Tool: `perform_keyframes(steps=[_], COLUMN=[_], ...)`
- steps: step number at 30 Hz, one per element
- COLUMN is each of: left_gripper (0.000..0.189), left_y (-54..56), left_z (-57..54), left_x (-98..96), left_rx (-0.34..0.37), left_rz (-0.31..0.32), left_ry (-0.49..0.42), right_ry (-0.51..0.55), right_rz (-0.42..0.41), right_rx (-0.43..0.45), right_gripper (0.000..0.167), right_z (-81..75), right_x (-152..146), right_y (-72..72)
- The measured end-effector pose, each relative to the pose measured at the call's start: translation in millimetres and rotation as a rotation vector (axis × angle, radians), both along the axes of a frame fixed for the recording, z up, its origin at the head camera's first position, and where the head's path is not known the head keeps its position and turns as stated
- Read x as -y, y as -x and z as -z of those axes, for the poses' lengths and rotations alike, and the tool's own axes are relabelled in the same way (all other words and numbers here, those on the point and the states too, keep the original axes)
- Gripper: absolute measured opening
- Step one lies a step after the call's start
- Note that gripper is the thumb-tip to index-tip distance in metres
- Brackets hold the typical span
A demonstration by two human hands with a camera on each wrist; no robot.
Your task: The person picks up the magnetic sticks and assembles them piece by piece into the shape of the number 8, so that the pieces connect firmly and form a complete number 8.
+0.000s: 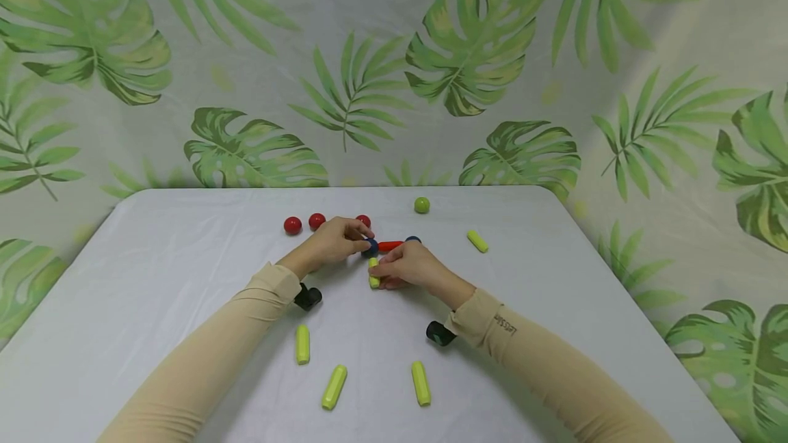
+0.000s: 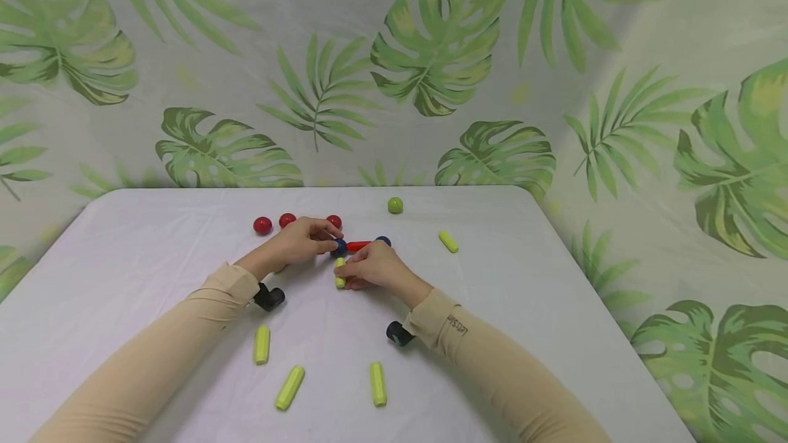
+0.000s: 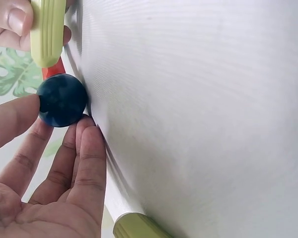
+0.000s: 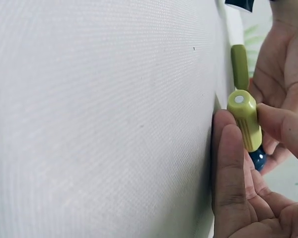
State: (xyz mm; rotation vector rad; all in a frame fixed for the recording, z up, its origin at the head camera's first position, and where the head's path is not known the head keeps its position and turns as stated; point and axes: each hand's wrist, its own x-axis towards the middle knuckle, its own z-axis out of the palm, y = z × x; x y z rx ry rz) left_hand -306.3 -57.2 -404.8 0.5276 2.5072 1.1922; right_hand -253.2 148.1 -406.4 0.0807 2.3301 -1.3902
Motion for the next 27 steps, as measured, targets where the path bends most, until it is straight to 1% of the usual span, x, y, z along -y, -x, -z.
perform_keyframes(steps=[9,16,27], left_gripper=[0.026,0.025,0.025], left_y=[1.3,1.1,0.9], left_z=[1.0,0.7,1.2], left_x=[1.1,1.2,1.0], left_rx=[0.028,0.023,0.024], left_rz=[0.004,0.013,0.013], left_ry=[-0.018,-0.023,-0.024], right_ry=[0.033,0.032,0.069], right_rz=[0.012,0.031,0.049], right_rx=[0.012,0.039,0.053], right_gripper=[0.023,0.025,0.028], right_z=[1.1,0.3,2.7], right_x=[2.2,3.2,2.7], right_y=[2.2,4.7,6.1])
